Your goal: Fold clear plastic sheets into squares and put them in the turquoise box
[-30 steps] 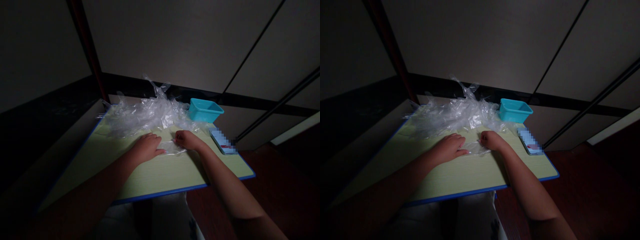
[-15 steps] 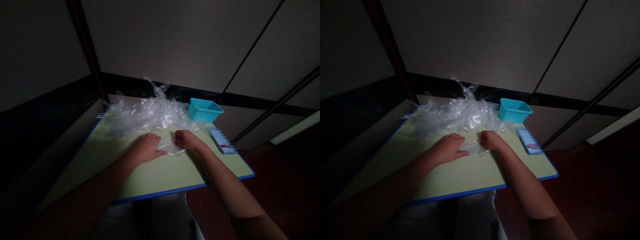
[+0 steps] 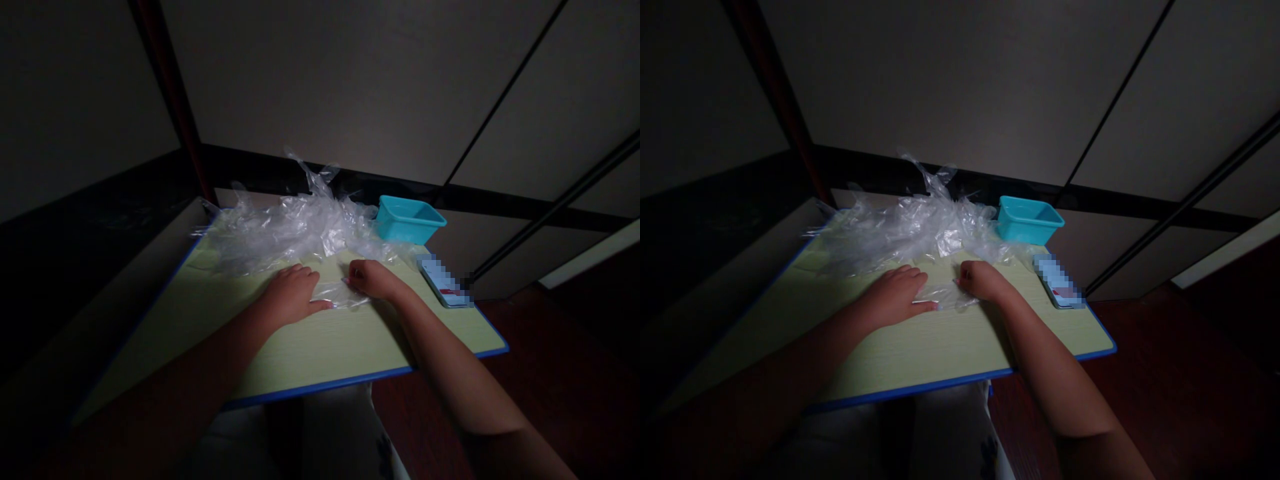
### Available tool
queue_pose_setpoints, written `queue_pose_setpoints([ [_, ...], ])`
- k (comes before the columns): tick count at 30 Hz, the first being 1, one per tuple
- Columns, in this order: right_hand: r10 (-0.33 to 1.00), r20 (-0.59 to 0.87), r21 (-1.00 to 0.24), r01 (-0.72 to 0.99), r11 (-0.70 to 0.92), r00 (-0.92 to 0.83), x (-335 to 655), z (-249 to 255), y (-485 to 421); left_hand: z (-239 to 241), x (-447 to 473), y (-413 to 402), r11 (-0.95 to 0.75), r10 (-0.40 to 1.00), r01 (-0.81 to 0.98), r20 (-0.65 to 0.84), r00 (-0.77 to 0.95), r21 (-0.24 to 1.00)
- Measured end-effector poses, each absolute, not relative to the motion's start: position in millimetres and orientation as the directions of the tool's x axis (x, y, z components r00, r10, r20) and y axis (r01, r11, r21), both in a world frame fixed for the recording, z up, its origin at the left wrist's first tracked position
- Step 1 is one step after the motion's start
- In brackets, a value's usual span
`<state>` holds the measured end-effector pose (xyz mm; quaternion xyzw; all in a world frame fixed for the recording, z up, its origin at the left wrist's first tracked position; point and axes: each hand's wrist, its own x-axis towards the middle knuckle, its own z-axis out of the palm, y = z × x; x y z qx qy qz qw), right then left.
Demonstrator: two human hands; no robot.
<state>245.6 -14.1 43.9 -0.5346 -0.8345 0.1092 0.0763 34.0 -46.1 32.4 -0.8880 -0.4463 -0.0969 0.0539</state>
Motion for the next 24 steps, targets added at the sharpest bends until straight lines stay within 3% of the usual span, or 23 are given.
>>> queue_pose_setpoints([
  [7, 0.91, 0.019, -0.253, 0.878, 0.406, -0.414, 245.7, 43.6, -15.1, 36.9, 35.0, -47.6, -0.634, 0.749, 0.774, 0.253, 0.612, 0.003],
  [17, 0.909, 0.017, -0.234, 0.883, 0.408, -0.416, 245.1, 41.3, -13.5, 41.7, 44.2, -52.9, -0.831, 0.553, 0.536, 0.312, 0.772, 0.146],
  [24, 0.908, 0.026, -0.229, 0.881, 0.413, -0.419, 244.9, 40.8, -13.2, 24.1, 32.6, -40.9, -0.767, 0.634, 0.632, 0.284, 0.719, 0.113],
])
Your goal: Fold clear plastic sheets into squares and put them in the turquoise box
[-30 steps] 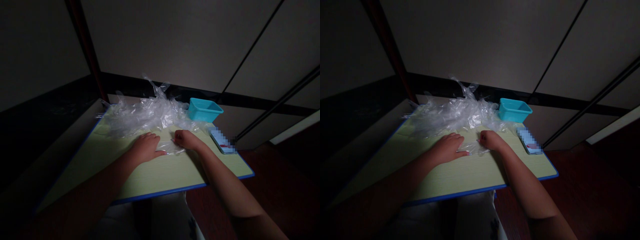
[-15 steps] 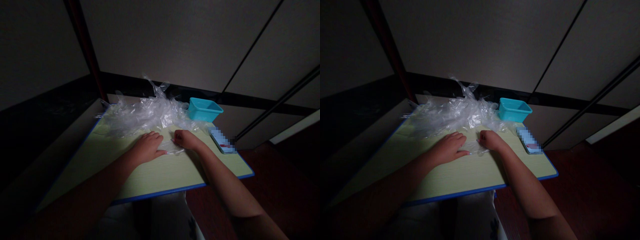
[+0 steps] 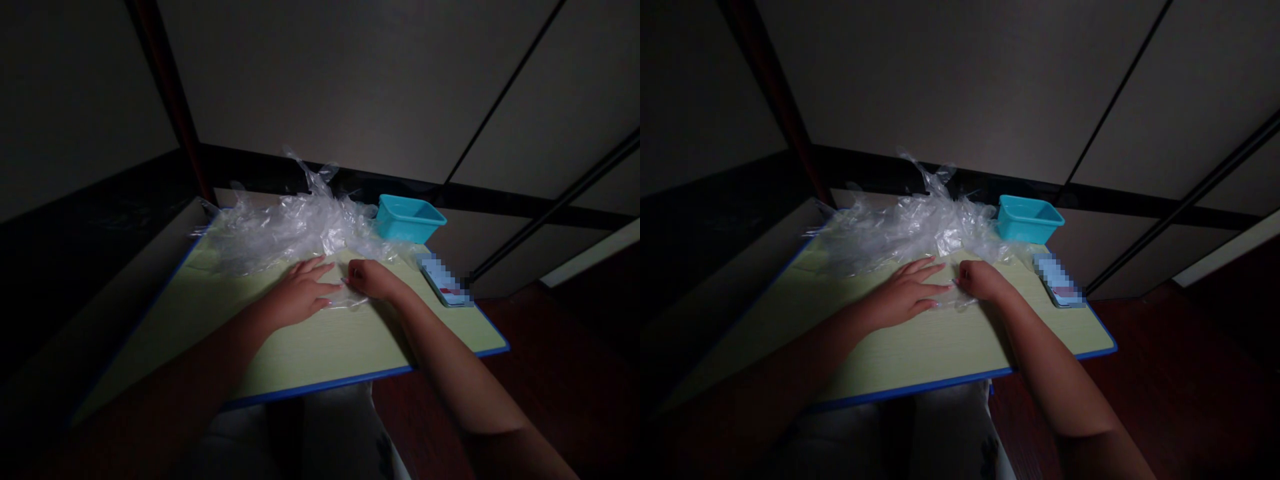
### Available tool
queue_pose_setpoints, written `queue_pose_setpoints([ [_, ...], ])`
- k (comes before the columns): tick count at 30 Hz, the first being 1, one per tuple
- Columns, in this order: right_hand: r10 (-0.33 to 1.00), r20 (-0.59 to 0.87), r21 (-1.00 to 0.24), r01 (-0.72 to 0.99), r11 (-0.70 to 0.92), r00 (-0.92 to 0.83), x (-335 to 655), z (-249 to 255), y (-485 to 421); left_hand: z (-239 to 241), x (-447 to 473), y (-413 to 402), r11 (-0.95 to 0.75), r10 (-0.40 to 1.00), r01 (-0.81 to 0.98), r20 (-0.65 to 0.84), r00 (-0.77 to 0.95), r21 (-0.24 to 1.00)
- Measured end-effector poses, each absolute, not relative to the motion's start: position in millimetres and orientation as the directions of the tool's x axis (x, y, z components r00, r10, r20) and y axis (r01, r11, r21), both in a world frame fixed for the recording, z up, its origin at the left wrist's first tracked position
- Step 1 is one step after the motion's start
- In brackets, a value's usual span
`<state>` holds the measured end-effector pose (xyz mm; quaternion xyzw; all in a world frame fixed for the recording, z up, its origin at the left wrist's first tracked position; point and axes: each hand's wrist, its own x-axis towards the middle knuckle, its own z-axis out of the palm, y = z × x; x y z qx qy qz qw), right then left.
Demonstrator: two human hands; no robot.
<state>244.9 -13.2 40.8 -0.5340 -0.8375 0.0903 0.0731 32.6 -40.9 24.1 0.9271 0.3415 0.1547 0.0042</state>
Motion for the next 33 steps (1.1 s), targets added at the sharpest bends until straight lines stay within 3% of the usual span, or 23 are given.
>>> queue_pose_setpoints([
  [19, 0.91, -0.005, -0.22, 0.889, 0.403, -0.414, 243.5, 44.8, -15.6, 25.9, 22.2, -37.7, -0.667, 0.745, 0.727, 0.123, 0.656, 0.161],
  [33, 0.907, -0.005, -0.241, 0.881, 0.407, -0.421, 244.8, 44.6, -15.5, 27.2, 21.5, -37.9, -0.649, 0.76, 0.742, 0.107, 0.641, 0.17],
])
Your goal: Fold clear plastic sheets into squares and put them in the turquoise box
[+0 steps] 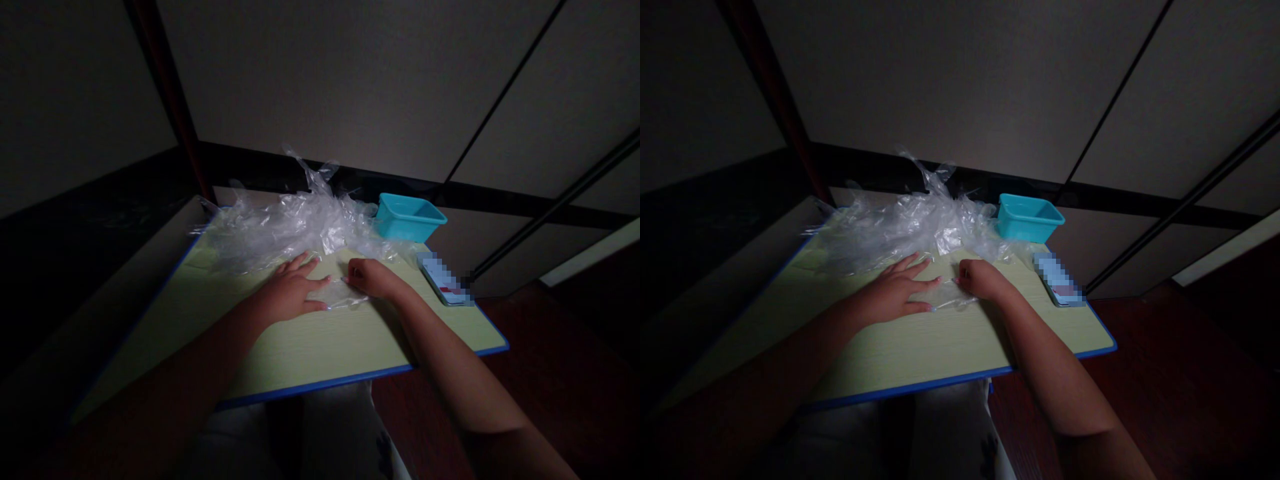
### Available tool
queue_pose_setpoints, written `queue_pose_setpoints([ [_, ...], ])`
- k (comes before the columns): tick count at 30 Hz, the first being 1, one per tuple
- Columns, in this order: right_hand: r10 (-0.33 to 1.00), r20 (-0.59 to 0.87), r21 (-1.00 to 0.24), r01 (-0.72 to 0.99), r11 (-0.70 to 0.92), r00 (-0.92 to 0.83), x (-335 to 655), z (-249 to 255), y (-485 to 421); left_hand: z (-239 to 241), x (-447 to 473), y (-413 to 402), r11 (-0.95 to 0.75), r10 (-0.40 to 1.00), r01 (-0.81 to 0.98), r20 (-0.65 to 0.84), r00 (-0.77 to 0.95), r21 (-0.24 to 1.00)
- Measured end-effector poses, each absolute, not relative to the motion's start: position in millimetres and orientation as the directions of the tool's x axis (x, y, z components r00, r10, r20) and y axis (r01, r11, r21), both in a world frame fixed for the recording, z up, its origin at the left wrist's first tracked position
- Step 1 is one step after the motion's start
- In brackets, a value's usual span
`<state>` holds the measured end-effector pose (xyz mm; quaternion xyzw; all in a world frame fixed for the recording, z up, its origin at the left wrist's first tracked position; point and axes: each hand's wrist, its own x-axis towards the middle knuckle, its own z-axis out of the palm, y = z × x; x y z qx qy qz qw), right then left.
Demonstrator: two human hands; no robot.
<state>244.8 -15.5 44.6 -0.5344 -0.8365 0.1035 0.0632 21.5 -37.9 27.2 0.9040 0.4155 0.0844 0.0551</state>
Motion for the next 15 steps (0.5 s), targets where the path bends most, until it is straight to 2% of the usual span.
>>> queue_pose_setpoints([
  [10, 0.92, -0.023, -0.288, 0.884, 0.368, -0.39, 251.0, 53.7, -18.8, 26.2, 21.6, -37.4, -0.634, 0.772, 0.752, 0.094, 0.628, 0.182],
  [15, 0.929, -0.073, -0.359, 0.879, 0.314, -0.362, 260.6, 60.4, -19.9, 27.5, 22.3, -38.3, -0.638, 0.769, 0.75, 0.097, 0.631, 0.174],
])
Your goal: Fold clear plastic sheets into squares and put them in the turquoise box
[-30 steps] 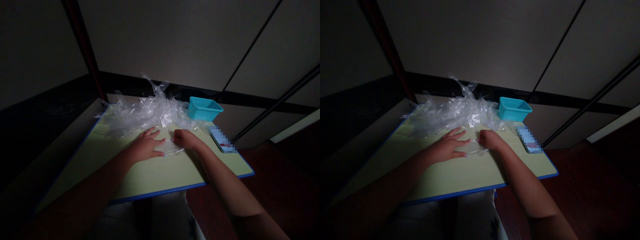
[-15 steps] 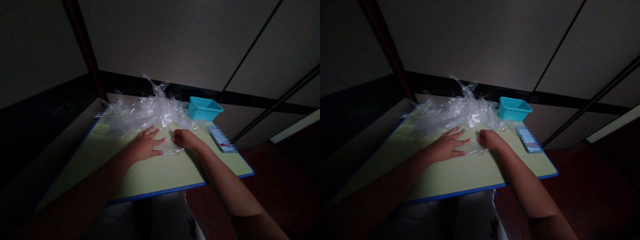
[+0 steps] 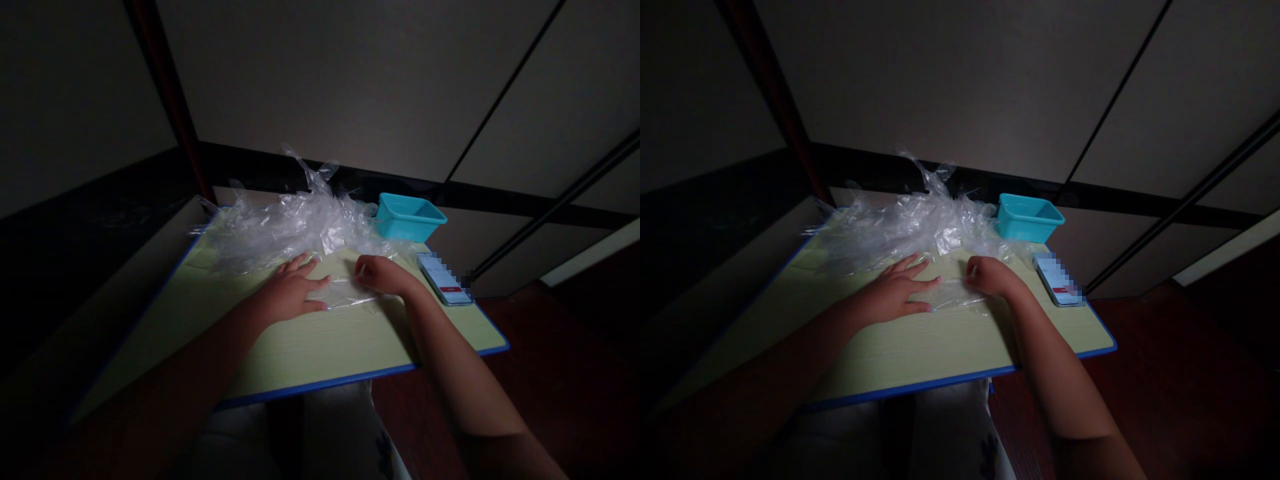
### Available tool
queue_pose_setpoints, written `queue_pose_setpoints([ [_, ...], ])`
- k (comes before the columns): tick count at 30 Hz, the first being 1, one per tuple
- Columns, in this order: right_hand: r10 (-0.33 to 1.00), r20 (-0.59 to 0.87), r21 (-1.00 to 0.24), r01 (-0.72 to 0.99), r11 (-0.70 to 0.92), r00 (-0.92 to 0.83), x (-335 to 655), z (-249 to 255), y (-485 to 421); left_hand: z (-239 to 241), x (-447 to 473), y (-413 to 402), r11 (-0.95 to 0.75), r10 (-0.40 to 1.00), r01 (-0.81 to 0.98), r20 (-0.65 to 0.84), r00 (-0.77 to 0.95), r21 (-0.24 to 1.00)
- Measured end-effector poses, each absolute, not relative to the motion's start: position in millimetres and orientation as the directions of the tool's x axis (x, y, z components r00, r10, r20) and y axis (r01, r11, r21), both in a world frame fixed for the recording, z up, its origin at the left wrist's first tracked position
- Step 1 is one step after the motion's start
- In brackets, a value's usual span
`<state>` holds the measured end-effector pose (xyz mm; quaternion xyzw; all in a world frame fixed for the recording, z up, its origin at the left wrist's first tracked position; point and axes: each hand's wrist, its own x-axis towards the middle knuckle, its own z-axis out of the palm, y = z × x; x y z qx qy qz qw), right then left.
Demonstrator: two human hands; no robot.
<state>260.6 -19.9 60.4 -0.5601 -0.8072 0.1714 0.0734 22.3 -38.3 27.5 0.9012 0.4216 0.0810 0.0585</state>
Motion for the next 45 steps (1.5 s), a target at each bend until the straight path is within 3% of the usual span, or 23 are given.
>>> queue_pose_setpoints([
  [15, 0.911, -0.185, -0.527, 0.82, 0.223, -0.367, 303.9, 72.3, -12.5, 23.3, 19.8, -35.6, -0.65, 0.759, 0.74, 0.117, 0.64, 0.17],
  [24, 0.984, -0.04, -0.439, 0.888, 0.139, -0.174, 301.9, 77.0, -13.7, 23.2, 20.3, -35.8, -0.647, 0.762, 0.744, 0.103, 0.64, 0.163],
  [33, 0.935, -0.216, -0.47, 0.869, 0.153, -0.282, 311.8, 81.1, -17.7, 22.7, 20.1, -35.9, -0.648, 0.762, 0.745, 0.105, 0.639, 0.158],
  [37, 0.91, -0.261, -0.552, 0.823, 0.134, -0.323, 328.5, 75.8, -12.0, 20.3, 19.4, -34.3, -0.642, 0.767, 0.751, 0.101, 0.634, 0.158],
  [40, 0.923, -0.257, -0.58, 0.81, 0.09, -0.286, 337.9, 70.4, -7.0, 18.3, 18.8, -33.2, -0.644, 0.765, 0.748, 0.106, 0.635, 0.16],
  [45, 0.951, -0.235, -0.51, 0.858, 0.057, -0.202, 337.1, 69.7, -6.2, 18.1, 18.8, -33.5, -0.648, 0.761, 0.744, 0.121, 0.637, 0.161],
])
